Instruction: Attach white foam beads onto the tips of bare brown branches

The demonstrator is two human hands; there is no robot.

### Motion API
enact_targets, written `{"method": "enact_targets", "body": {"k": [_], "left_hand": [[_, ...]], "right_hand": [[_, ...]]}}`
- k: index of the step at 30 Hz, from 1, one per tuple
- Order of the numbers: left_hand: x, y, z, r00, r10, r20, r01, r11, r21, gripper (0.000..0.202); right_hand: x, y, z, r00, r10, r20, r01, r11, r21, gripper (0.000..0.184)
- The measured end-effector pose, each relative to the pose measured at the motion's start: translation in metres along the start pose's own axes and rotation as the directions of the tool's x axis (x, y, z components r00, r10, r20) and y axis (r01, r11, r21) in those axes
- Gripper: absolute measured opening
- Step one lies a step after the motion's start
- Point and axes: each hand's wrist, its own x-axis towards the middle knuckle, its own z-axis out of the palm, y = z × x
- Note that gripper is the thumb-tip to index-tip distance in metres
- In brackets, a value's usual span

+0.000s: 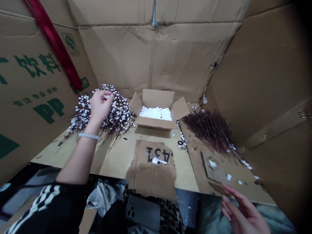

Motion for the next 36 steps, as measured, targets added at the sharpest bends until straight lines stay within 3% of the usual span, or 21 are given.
{"method": "enact_targets", "body": {"k": [2, 5, 8, 12, 19, 24, 27, 32, 34, 36], "left_hand": [[-0.02, 0.01, -0.004, 0.998, -0.054, -0.01, 0.052, 0.986, -0.157, 0.016], [-0.051, 0.024, -0.002, 0.987, -0.128, 0.095, 0.153, 0.926, -0.345, 0.017], [-0.074, 0.037, 0.01, 0.977, -0.11, 0.181, 0.175, 0.901, -0.397, 0.017], [-0.085, 0.051, 0.037, 0.973, -0.056, 0.222, 0.152, 0.882, -0.446, 0.018], [-0.094, 0.048, 0.069, 0.991, -0.055, 0.124, 0.11, 0.859, -0.5, 0.017], [-0.105, 0.037, 0.067, 0.992, -0.125, 0.014, 0.115, 0.852, -0.51, 0.015], [-0.106, 0.036, 0.061, 0.993, -0.114, -0.01, 0.094, 0.864, -0.494, 0.014], [-0.112, 0.038, 0.057, 0.998, -0.039, 0.045, 0.055, 0.882, -0.469, 0.012], [-0.116, 0.038, 0.057, 0.998, 0.004, 0.067, 0.028, 0.886, -0.463, 0.01], [-0.119, 0.039, 0.056, 0.996, 0.051, 0.076, -0.011, 0.891, -0.454, 0.009]], "right_hand": [[-0.002, 0.001, 0.006, 0.999, -0.031, 0.01, 0.03, 0.999, 0.015, 0.051], [0.0, 0.005, 0.007, 0.996, -0.081, 0.039, 0.08, 0.997, 0.017, 0.048], [0.009, 0.011, 0.0, 0.991, -0.123, 0.058, 0.125, 0.992, -0.035, 0.045], [0.024, 0.021, -0.015, 0.977, -0.194, 0.084, 0.204, 0.971, -0.126, 0.045], [0.032, 0.018, -0.027, 0.954, -0.29, 0.077, 0.299, 0.935, -0.189, 0.045], [0.042, -0.016, -0.008, 0.934, -0.351, -0.065, 0.332, 0.92, -0.208, 0.039], [0.056, -0.037, 0.01, 0.909, -0.407, -0.089, 0.38, 0.898, -0.224, 0.042], [0.1, -0.051, 0.033, 0.834, -0.551, 0.001, 0.498, 0.753, -0.43, 0.054], [0.122, -0.054, 0.038, 0.77, -0.633, 0.085, 0.527, 0.554, -0.644, 0.06], [0.141, -0.057, 0.044, 0.74, -0.663, 0.114, 0.518, 0.453, -0.726, 0.056]]}}
